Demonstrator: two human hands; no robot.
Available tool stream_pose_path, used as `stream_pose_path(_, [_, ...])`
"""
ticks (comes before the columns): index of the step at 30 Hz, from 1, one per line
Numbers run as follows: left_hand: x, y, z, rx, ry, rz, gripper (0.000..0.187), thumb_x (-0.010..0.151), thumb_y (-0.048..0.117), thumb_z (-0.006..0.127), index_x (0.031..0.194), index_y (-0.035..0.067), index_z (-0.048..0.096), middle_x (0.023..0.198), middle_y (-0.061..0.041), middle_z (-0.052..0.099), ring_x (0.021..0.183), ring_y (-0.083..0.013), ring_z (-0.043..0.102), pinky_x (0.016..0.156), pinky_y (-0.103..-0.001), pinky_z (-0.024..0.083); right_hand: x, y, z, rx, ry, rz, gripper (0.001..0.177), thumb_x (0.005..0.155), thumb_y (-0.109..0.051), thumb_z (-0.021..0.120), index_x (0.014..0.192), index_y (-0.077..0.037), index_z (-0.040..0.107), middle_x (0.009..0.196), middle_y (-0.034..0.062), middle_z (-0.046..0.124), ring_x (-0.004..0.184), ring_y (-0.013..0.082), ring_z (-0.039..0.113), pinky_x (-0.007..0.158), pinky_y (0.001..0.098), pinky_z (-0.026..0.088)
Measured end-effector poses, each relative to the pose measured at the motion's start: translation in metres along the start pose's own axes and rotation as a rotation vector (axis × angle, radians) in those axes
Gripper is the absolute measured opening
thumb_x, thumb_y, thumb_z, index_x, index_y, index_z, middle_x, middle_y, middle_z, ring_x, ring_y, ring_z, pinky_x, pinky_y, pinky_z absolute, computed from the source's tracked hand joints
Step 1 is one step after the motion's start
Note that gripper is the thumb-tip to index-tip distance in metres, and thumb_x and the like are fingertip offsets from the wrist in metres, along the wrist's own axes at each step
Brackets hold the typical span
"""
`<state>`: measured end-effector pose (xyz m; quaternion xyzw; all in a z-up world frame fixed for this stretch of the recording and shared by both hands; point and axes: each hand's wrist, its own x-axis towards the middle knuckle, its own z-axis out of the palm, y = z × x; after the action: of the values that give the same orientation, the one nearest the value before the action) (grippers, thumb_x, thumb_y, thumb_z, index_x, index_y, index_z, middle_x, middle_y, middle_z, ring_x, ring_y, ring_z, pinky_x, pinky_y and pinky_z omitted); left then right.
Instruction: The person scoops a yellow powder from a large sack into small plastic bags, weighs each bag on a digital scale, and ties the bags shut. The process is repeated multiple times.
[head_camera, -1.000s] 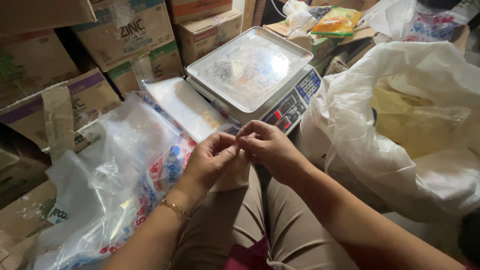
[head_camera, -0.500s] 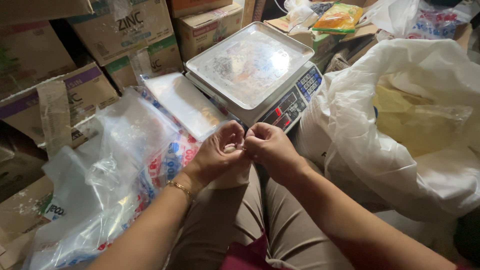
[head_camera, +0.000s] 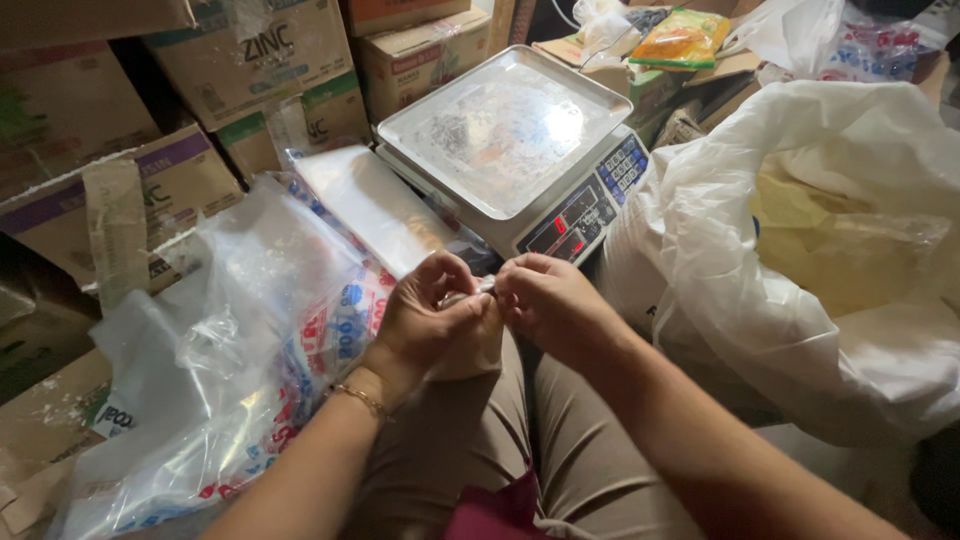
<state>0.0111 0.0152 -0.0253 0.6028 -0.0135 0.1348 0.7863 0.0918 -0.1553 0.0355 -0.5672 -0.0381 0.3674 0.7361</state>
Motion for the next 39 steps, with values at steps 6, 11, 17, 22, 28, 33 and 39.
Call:
stream_pose_path(6, [0.001,-0.002,-0.011,-0.191,-0.135,-0.042,0.017,0.091,-0.001,0.071,0.105,0.005,0.063,0.095,-0.002,0.069,0.090,-0.0098,0.067,0.082,-0.024,0.056,-0.010,-0.008,0.007,-0.343,-0.192,-0.004,0.022,0.100,-0.028,0.060,0.088,-0.010,0.065,0.069,-0.0059,0.053,0.055,0.0032,0.043,0.047,0.0203,0.033])
stream_pose_path(11, [0.001,0.000,0.000,0.043,-0.073,0.069,0.022,0.089,0.000,0.071,0.107,0.008,0.061,0.092,0.000,0.065,0.086,-0.0072,0.060,0.075,-0.021,0.051,-0.002,-0.003,0.008,-0.309,-0.118,-0.092,0.022,0.095,-0.020,0.059,0.080,-0.006,0.067,0.067,-0.0009,0.063,0.051,0.0065,0.047,0.045,0.0227,0.035])
stream_pose_path(17, [-0.003,0.010,0.022,0.327,0.028,0.227,0.024,0.087,0.005,0.070,0.105,0.009,0.056,0.087,0.000,0.060,0.083,-0.0069,0.064,0.071,-0.026,0.055,0.005,0.009,0.003,-0.211,-0.007,-0.106,0.017,0.091,-0.015,0.059,0.079,-0.007,0.067,0.062,-0.0004,0.057,0.047,0.0078,0.046,0.042,0.0240,0.033])
stream_pose_path(22, [-0.004,0.017,0.027,0.378,0.057,0.282,0.020,0.085,0.005,0.069,0.101,0.008,0.059,0.085,-0.001,0.058,0.083,-0.0078,0.061,0.074,-0.027,0.056,0.005,0.021,0.005,-0.065,0.084,-0.139,0.017,0.090,-0.012,0.059,0.075,-0.007,0.063,0.061,0.0008,0.055,0.045,0.0101,0.045,0.041,0.0261,0.034])
stream_pose_path(28, [-0.008,0.017,0.030,0.443,0.098,0.286,0.016,0.082,0.006,0.069,0.096,0.007,0.061,0.081,-0.003,0.058,0.078,-0.0090,0.060,0.072,-0.027,0.055,0.001,0.027,0.007,0.081,0.120,-0.140,0.017,0.090,-0.012,0.060,0.074,-0.008,0.061,0.061,-0.0003,0.053,0.047,0.0107,0.046,0.043,0.0275,0.037])
stream_pose_path(33, [-0.012,0.013,0.029,0.492,0.139,0.205,0.021,0.090,0.019,0.073,0.104,0.010,0.061,0.088,-0.006,0.071,0.083,-0.0152,0.071,0.077,-0.032,0.059,0.003,0.019,0.004,0.002,0.057,-0.047,0.016,0.093,-0.016,0.060,0.079,-0.007,0.063,0.064,0.0000,0.054,0.049,0.0107,0.047,0.044,0.0253,0.037])
stream_pose_path(39, [-0.043,0.012,0.017,0.730,-0.031,0.288,0.098,0.073,0.047,0.084,0.149,0.010,0.035,0.124,-0.025,0.066,0.111,-0.0398,0.066,0.091,-0.046,0.053,-0.008,0.026,0.001,-0.221,0.053,-0.113,0.032,0.093,-0.035,0.070,0.108,-0.009,0.059,0.091,0.0006,0.059,0.074,0.0075,0.053,0.060,0.0231,0.044])
